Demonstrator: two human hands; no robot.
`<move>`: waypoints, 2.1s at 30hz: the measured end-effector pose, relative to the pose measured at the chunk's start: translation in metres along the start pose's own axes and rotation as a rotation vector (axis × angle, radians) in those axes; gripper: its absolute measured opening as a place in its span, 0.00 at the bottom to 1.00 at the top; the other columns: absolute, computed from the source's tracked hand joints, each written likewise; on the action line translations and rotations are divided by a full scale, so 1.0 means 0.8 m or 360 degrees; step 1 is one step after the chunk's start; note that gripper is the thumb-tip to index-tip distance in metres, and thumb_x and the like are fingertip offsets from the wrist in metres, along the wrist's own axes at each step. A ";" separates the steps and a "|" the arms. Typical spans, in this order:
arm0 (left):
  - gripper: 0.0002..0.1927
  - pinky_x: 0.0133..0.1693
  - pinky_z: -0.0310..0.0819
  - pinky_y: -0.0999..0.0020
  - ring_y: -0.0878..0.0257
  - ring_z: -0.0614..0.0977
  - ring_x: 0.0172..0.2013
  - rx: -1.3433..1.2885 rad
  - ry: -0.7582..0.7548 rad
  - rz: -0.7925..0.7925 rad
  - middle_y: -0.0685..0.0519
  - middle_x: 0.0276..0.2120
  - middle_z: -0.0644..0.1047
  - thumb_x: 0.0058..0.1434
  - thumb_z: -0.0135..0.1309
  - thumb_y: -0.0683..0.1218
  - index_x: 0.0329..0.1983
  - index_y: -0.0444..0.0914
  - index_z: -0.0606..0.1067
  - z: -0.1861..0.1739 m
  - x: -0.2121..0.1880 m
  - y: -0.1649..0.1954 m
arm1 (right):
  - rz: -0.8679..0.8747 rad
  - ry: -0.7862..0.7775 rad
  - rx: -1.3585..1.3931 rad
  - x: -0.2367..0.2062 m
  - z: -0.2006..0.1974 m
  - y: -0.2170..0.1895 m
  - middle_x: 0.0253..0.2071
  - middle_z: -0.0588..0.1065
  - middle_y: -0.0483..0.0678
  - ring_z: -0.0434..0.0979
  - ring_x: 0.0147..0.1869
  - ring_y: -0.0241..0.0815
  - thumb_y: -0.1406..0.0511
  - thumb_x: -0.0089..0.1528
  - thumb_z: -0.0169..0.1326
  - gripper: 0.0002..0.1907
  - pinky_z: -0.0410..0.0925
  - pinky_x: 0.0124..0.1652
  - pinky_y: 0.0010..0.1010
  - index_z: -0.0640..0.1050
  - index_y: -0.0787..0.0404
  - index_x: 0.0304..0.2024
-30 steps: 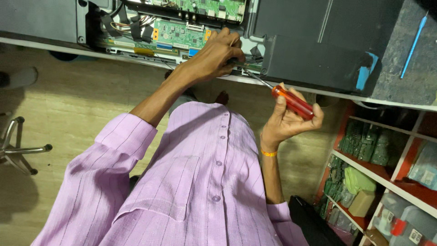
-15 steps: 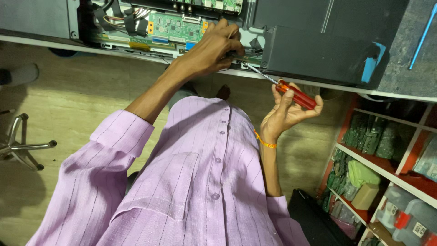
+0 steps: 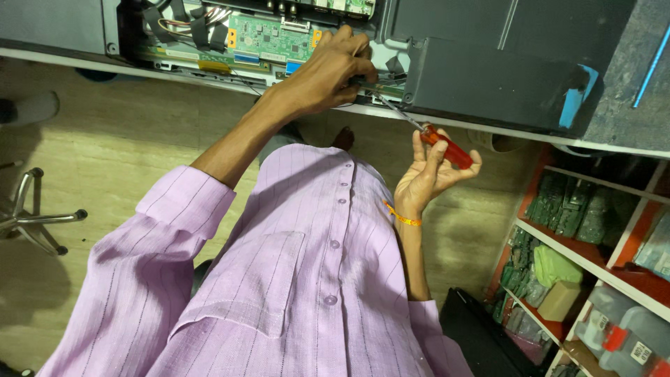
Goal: The person works on an open electronic device, likely a printer, using a screwdriver to tighten screws on the circuit board and chassis. They retrieve small parts from a container, manipulate internal components, and reassemble the device's outer casing.
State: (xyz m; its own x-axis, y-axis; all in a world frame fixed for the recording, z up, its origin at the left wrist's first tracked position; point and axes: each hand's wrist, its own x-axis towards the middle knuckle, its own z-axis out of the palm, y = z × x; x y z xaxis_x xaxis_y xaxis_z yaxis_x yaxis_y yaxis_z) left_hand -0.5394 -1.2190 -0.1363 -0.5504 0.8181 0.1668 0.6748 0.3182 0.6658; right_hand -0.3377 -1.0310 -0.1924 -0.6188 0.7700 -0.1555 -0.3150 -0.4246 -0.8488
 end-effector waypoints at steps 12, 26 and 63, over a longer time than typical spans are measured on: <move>0.16 0.48 0.58 0.54 0.53 0.69 0.47 0.0005 -0.0027 0.0003 0.52 0.42 0.71 0.50 0.68 0.39 0.44 0.41 0.82 0.003 0.000 -0.003 | -0.0225 -0.0155 -0.0308 -0.015 0.007 -0.014 0.59 0.69 0.61 0.79 0.58 0.52 0.67 0.73 0.55 0.29 0.77 0.59 0.48 0.50 0.48 0.64; 0.18 0.50 0.58 0.54 0.52 0.69 0.48 -0.0046 -0.0142 -0.0029 0.51 0.45 0.71 0.50 0.66 0.38 0.46 0.40 0.82 -0.012 0.006 0.005 | -0.0061 -0.0366 -0.0290 0.023 -0.005 -0.030 0.56 0.71 0.59 0.78 0.56 0.50 0.70 0.72 0.58 0.30 0.78 0.56 0.46 0.52 0.47 0.63; 0.13 0.47 0.58 0.55 0.52 0.69 0.48 0.0186 -0.0095 0.0251 0.51 0.44 0.71 0.59 0.60 0.38 0.48 0.37 0.79 -0.011 0.004 0.018 | -0.0768 -0.0983 -0.0719 0.040 0.090 -0.094 0.53 0.76 0.58 0.81 0.57 0.50 0.64 0.77 0.48 0.14 0.78 0.57 0.41 0.55 0.51 0.56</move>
State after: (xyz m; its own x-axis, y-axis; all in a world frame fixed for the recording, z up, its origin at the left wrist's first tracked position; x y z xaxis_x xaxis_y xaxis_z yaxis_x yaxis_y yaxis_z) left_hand -0.5357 -1.2161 -0.1202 -0.4056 0.8880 0.2166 0.8047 0.2346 0.5453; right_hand -0.3857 -1.0083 -0.0970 -0.8100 0.3675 0.4571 -0.4084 0.2059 -0.8893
